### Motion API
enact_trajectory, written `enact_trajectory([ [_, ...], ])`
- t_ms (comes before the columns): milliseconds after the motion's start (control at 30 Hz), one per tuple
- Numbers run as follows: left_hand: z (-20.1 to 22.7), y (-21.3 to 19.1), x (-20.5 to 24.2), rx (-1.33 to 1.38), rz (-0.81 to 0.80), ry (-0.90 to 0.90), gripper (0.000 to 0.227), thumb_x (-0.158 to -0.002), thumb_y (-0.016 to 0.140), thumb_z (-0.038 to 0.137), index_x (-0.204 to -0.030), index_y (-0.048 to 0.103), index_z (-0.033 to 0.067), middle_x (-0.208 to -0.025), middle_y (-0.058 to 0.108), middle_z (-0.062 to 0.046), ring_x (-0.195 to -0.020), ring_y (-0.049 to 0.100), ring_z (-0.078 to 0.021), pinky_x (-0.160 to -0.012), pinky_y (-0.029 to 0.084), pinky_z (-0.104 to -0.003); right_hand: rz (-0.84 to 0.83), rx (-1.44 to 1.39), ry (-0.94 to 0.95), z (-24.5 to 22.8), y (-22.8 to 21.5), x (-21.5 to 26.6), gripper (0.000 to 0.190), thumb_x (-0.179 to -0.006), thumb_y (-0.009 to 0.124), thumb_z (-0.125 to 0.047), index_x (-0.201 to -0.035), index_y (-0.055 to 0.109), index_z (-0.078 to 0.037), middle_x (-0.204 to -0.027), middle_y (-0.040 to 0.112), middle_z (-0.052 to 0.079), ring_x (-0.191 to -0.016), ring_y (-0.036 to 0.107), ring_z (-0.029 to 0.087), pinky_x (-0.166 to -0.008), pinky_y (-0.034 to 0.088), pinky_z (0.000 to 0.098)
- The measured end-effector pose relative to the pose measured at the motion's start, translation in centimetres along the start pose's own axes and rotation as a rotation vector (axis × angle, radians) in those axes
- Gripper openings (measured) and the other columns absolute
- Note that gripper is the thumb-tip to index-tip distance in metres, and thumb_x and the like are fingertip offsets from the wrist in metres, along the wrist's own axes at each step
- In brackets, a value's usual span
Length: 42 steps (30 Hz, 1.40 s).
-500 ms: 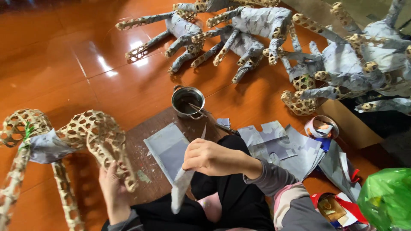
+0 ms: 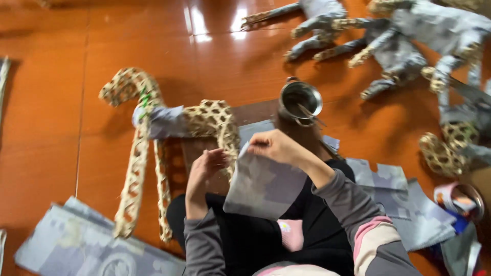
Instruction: Applying glued paper strips to a bamboo giraffe frame to create a sculpture
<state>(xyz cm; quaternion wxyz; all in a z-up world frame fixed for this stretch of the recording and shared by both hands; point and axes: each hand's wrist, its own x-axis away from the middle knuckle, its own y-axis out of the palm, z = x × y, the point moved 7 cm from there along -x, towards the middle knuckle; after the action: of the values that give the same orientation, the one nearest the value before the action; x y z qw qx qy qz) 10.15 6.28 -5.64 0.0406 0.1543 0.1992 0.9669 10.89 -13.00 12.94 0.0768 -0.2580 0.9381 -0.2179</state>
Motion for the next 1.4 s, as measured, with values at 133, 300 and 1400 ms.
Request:
enact_trajectory([
  [133,-0.3,2.8,0.5,0.314,-0.310,-0.064,0.067,-0.100,0.036,0.050,-0.124,0.060,-0.0084,-0.097,0.069,-0.028,-0.085,0.071,-0.0369,-0.075,0.058,-0.049,0.054,0.014,0.087,6.5,2.2,-6.4,0.015,-0.094,0.067,-0.027,-0.084,0.071,-0.016,-0.069,0.066,-0.002,-0.069,0.055,0.006,-0.067,0.048,0.0264],
  [300,-2.4,-2.5,-2.9,0.195,-0.116,-0.027,0.023,-0.087,0.071,0.016,-0.104,0.068,0.0012,-0.076,0.065,-0.005,-0.064,0.063,-0.0117,-0.055,0.052,-0.023,0.162,0.227,0.149,13.1,2.6,-11.4,0.015,-0.095,0.064,-0.034,-0.089,0.069,-0.021,-0.067,0.063,0.004,-0.066,0.058,0.012,-0.065,0.048,0.0300],
  [1400,-8.5,-6.2,-12.3,-0.107,0.126,0.123,0.015,-0.092,0.072,0.025,-0.095,0.073,0.0099,-0.074,0.064,0.000,-0.071,0.054,-0.0085,-0.062,0.042,-0.021,0.465,0.780,0.149,12.3,10.6,-9.4,0.074,-0.099,0.047,-0.046,-0.146,0.024,0.006,-0.144,0.026,0.042,-0.133,0.032,0.057,-0.102,0.034,0.0639],
])
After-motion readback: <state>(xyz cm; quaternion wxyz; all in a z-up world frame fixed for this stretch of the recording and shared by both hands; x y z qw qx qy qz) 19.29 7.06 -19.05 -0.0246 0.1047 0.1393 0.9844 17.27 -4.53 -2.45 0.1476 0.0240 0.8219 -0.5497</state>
